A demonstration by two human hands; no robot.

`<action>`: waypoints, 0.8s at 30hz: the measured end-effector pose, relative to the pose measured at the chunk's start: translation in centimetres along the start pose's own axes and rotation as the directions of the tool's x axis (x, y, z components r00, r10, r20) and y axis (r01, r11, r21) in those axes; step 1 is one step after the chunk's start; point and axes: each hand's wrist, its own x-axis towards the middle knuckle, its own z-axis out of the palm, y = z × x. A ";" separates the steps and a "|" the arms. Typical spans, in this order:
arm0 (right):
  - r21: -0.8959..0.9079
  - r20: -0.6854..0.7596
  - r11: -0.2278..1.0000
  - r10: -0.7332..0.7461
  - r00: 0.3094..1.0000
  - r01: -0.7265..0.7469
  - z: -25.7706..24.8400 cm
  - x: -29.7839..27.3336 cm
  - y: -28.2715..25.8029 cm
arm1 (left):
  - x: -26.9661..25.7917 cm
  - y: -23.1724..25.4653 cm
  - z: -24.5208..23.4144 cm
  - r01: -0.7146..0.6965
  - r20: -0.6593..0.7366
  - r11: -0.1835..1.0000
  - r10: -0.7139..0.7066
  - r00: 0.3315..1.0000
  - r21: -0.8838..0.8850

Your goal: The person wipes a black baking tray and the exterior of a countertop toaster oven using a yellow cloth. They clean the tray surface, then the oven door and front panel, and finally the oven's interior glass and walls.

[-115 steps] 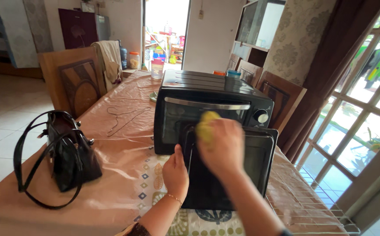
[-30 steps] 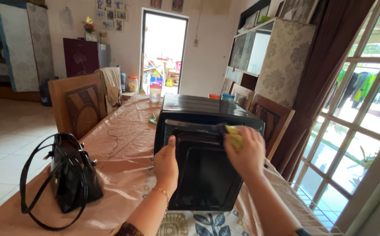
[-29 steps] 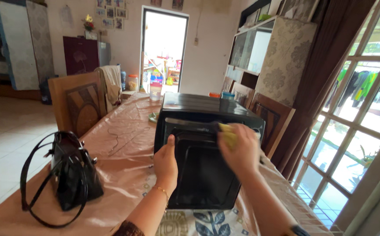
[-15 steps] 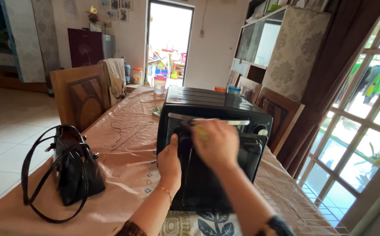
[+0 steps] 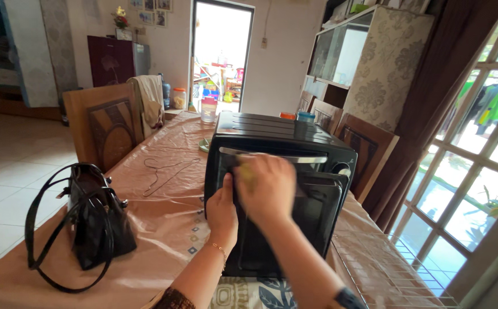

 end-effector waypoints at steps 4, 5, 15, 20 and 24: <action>0.063 0.007 0.994 -0.086 0.996 0.085 -0.5 0.8 -2.1 | 0.0 -0.5 -0.2 0.026 0.107 0.968 0.001 0.994 -0.250; 0.031 0.041 0.998 -0.057 0.998 0.056 -0.7 0.9 -1.7 | -0.1 -0.5 -0.2 0.007 0.095 0.978 0.013 0.995 -0.210; -0.124 -0.182 0.972 0.173 0.968 -0.197 -5.4 -3.5 10.1 | -0.4 0.8 -0.2 0.122 0.007 0.992 -0.122 0.992 0.020; 0.431 -0.104 0.576 0.797 0.595 -0.695 -4.4 -6.1 12.1 | -0.6 0.8 -0.1 0.118 -0.001 0.993 -0.118 0.993 0.022; 0.683 0.006 0.309 0.904 0.427 -0.662 -4.1 -7.7 12.2 | -0.7 0.2 -0.6 0.114 0.045 0.992 -0.112 0.993 -0.053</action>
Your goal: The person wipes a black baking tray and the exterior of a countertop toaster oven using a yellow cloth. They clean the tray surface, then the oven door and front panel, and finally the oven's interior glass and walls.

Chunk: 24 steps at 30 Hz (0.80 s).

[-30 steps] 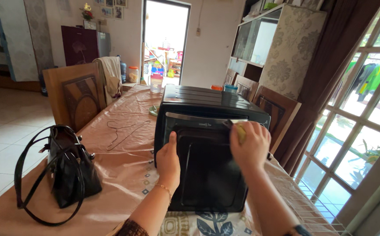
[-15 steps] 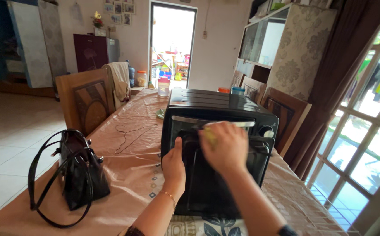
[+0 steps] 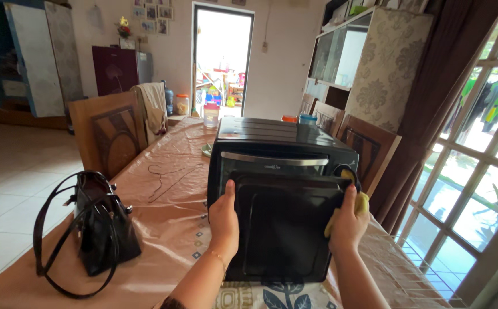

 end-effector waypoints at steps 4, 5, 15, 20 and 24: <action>0.073 -0.015 0.995 -0.072 0.997 0.073 0.5 0.2 -1.6 | -0.1 0.8 -1.6 -0.071 0.036 0.997 0.070 0.997 0.037; 0.053 0.017 0.995 -0.085 0.996 0.084 0.8 0.4 -2.5 | -0.1 1.6 -1.9 -0.206 0.021 0.979 0.205 0.978 0.012; -0.399 0.446 0.645 -0.484 0.753 0.651 8.0 -0.5 -10.3 | -0.4 11.1 1.9 -0.700 0.459 0.624 0.538 0.707 0.347; -0.357 0.523 0.594 -0.512 0.682 0.721 8.7 -2.7 -10.5 | -0.2 8.7 2.0 -0.590 0.463 0.700 0.401 0.790 0.401; -0.212 0.561 0.545 -0.612 0.557 0.811 8.7 -4.4 -9.7 | 0.5 5.3 1.1 -0.403 0.358 0.872 0.296 0.886 0.277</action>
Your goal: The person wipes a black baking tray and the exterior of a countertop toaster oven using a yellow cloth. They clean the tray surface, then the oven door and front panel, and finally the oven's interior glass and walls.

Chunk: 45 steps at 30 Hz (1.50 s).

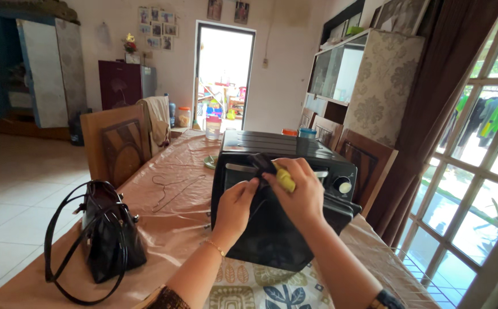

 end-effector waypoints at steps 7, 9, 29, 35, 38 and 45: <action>0.008 -0.058 0.990 -0.140 0.989 0.140 0.3 -4.2 1.2 | -1.9 -4.8 -0.7 0.003 -0.201 0.986 -0.037 0.979 -0.167; 0.020 -0.053 0.997 -0.076 0.996 0.077 0.4 -5.1 2.0 | -2.1 -5.8 -1.3 0.008 -0.259 0.979 -0.061 0.964 -0.202; -0.025 0.160 0.966 -0.250 0.955 0.257 3.7 -3.8 0.1 | -2.0 -9.3 -1.4 0.026 -0.296 0.975 -0.091 0.951 -0.219; -0.099 0.038 0.994 -0.049 0.998 0.053 -1.7 -4.8 7.6 | -1.9 -8.1 -1.6 0.008 -0.302 0.976 -0.076 0.950 -0.219; -0.128 0.014 0.992 -0.001 1.000 0.003 -2.3 -4.9 8.3 | -1.7 -8.3 -1.3 0.061 -0.304 0.972 -0.130 0.944 -0.225; 0.041 0.154 0.980 -0.200 0.968 0.196 5.0 -3.5 -1.2 | -1.3 -10.4 -1.4 -0.007 -0.312 0.985 -0.047 0.949 -0.171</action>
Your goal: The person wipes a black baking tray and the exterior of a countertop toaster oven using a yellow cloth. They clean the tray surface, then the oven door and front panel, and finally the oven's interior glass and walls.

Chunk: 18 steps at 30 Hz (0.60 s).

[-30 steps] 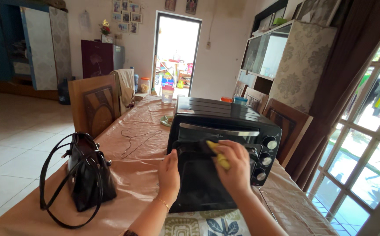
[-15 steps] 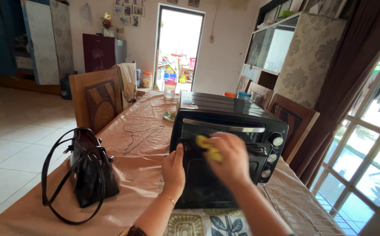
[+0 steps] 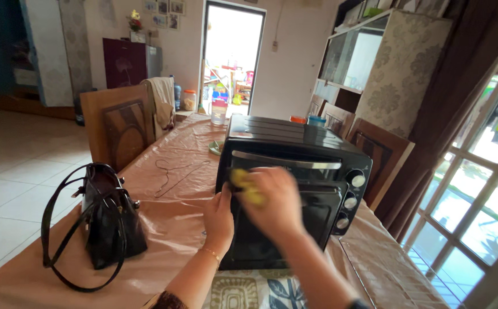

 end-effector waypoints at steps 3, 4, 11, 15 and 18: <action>0.057 -0.032 0.980 -0.187 0.982 0.188 1.2 1.4 -2.8 | 0.3 -0.8 -0.3 -0.049 0.072 0.998 0.052 0.996 -0.043; 0.059 -0.016 0.980 -0.190 0.982 0.190 1.0 1.6 -3.0 | 0.4 -0.9 -0.3 0.013 0.073 0.993 -0.004 0.997 -0.121; -0.027 0.016 0.998 -0.065 0.998 0.065 -2.8 -0.3 1.4 | -0.2 1.0 -0.3 0.112 0.026 0.986 -0.109 0.994 -0.123; -0.160 -0.077 0.987 -0.001 0.997 -0.012 -5.7 -2.9 6.0 | -0.5 2.2 0.0 0.266 0.017 0.956 -0.266 0.964 -0.123; -0.194 -0.197 0.975 0.073 0.978 -0.111 -7.3 -5.1 9.1 | -0.6 2.6 0.3 0.210 0.012 0.973 -0.210 0.978 -0.096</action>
